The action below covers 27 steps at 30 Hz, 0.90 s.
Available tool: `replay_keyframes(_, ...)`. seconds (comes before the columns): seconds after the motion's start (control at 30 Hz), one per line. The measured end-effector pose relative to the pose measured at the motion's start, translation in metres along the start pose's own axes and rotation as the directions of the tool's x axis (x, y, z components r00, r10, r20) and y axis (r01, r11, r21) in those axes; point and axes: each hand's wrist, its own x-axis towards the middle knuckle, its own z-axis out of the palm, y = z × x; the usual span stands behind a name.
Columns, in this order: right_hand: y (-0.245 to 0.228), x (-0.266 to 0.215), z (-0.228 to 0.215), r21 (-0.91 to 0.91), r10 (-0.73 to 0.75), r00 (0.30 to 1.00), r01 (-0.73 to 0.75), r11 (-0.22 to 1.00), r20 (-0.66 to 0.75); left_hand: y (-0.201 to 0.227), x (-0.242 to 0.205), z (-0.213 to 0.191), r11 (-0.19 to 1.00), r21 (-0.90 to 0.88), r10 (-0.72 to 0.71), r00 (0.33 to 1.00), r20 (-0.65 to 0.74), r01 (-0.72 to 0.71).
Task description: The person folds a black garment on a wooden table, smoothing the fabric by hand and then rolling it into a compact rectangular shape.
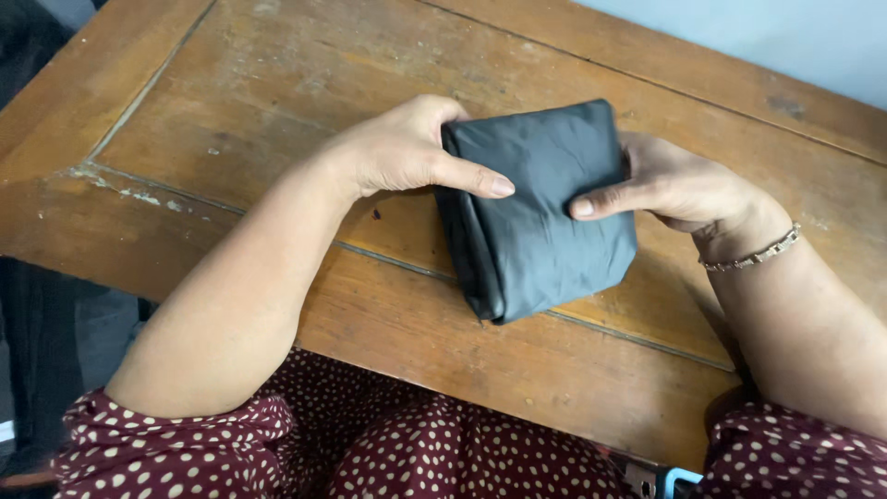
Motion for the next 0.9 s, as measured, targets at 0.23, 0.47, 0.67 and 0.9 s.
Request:
replay_keyframes(0.23, -0.010, -0.032, 0.001, 0.091, -0.343, 0.939, 0.343, 0.935, -0.016, -0.010, -0.020, -0.007, 0.611, 0.273, 0.786, 0.609, -0.103, -0.743)
replay_keyframes(0.47, -0.025, -0.054, 0.051, -0.557, -0.753, 0.616, 0.550, 0.622, -0.233, 0.004, -0.051, 0.001, 0.482, 0.467, 0.856, 0.512, -0.071, -0.742)
replay_keyframes(0.67, 0.020, -0.016, 0.052, -0.701, -0.886, 0.444, 0.589, 0.403, -0.135, -0.010, -0.031, 0.012, 0.553, 0.605, 0.736, 0.676, -0.033, -0.573)
replay_keyframes(0.9, 0.031, -0.014, 0.073, -0.926, -0.898, 0.364, 0.362, -0.108, 0.247, -0.010, -0.027, -0.001, 0.535, 0.477, 0.793, 0.610, 0.003, -0.698)
